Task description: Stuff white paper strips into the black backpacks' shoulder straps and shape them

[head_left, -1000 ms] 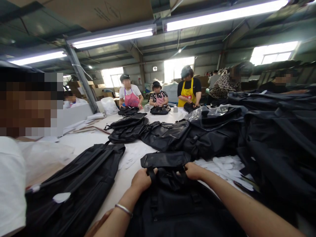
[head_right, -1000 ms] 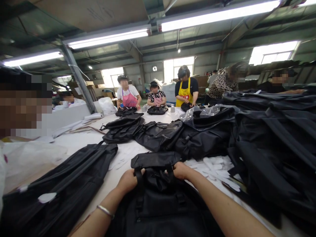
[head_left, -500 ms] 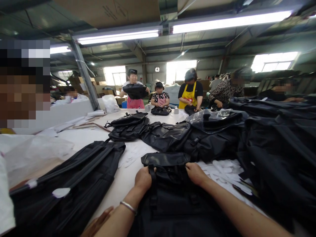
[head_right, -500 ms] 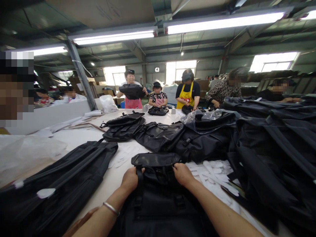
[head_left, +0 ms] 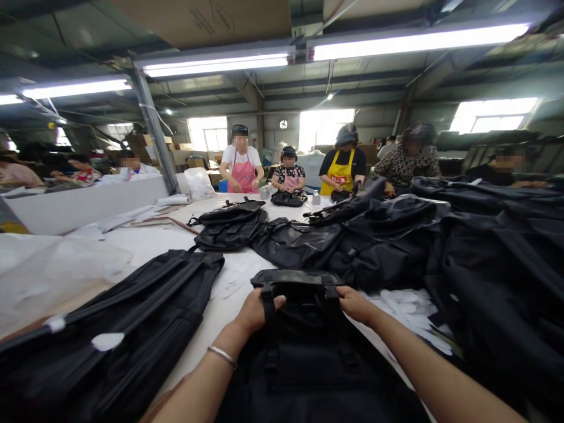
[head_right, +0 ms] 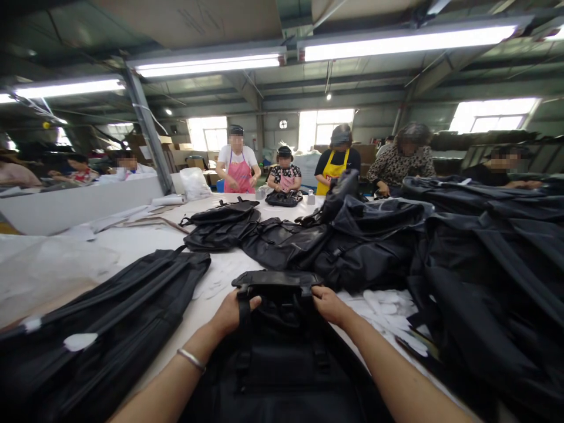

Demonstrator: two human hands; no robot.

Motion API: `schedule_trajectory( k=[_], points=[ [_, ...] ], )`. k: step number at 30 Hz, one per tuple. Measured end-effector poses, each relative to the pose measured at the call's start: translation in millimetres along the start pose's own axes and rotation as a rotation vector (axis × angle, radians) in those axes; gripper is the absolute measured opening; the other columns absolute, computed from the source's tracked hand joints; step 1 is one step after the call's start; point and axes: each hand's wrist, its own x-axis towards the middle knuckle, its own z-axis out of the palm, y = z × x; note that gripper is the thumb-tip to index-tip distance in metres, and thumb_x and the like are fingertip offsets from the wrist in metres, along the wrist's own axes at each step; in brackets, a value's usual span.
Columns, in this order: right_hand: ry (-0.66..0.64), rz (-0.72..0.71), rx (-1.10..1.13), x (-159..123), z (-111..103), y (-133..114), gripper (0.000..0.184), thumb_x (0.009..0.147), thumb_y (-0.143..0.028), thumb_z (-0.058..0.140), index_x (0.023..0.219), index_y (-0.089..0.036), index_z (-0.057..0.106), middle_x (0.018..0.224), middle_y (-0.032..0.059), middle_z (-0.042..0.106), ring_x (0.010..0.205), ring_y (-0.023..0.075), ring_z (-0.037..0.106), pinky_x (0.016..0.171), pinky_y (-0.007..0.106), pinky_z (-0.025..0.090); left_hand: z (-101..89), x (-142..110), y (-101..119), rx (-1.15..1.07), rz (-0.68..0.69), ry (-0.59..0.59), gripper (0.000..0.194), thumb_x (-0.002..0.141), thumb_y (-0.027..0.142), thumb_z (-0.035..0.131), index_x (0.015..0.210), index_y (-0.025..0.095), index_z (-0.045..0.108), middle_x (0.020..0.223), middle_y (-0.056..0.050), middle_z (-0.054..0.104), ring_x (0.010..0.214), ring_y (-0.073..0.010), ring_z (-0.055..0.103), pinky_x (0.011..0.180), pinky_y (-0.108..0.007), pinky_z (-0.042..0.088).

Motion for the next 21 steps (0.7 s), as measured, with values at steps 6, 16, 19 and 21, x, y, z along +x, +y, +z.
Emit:
schedule_trajectory(
  k=[6, 16, 19, 21],
  points=[
    [-0.131, 0.052, -0.021, 4.9, -20.6, -3.2, 0.022, 0.065, -0.035, 0.071, 0.069, -0.014, 0.071, 0.069, 0.0033, 0.067, 0.067, 0.0188, 0.058, 0.065, 0.029, 0.047, -0.7, 14.0, 14.6, -0.086, 0.363, -0.201, 0.061, 0.079, 0.049, 0.067, 0.134, 0.025, 0.054, 0.135, -0.005, 0.059, 0.126, -0.0265, 0.052, 0.11, -0.036, 0.037],
    [-0.152, -0.021, 0.113, 2.9, -5.6, -8.2, 0.025, 0.067, -0.028, 0.068, 0.086, -0.013, 0.072, 0.074, 0.0003, 0.068, 0.071, 0.0174, 0.059, 0.065, 0.025, 0.048, 51.3, 40.9, 45.4, 0.028, 0.573, -0.314, 0.052, 0.078, 0.041, 0.071, 0.124, 0.02, 0.059, 0.125, -0.011, 0.062, 0.115, -0.0277, 0.057, 0.1, -0.038, 0.044],
    [-0.157, -0.05, 0.129, 2.1, -6.3, -7.9, 0.024, 0.066, -0.028, 0.069, 0.085, -0.014, 0.072, 0.073, -0.0003, 0.067, 0.069, 0.017, 0.059, 0.065, 0.026, 0.048, 56.2, 41.1, 47.6, 0.042, 0.551, -0.334, 0.049, 0.08, 0.036, 0.069, 0.125, 0.021, 0.058, 0.126, -0.01, 0.062, 0.119, -0.0288, 0.055, 0.102, -0.039, 0.043],
    [-0.163, -0.061, 0.13, 3.9, -7.4, -10.4, 0.025, 0.065, -0.029, 0.071, 0.084, -0.014, 0.073, 0.073, 0.0, 0.068, 0.069, 0.0178, 0.059, 0.064, 0.026, 0.049, 54.6, 41.8, 47.1, 0.088, 0.526, -0.36, 0.039, 0.08, 0.038, 0.069, 0.113, 0.019, 0.063, 0.116, -0.011, 0.066, 0.109, -0.0297, 0.06, 0.094, -0.038, 0.047]
  ],
)
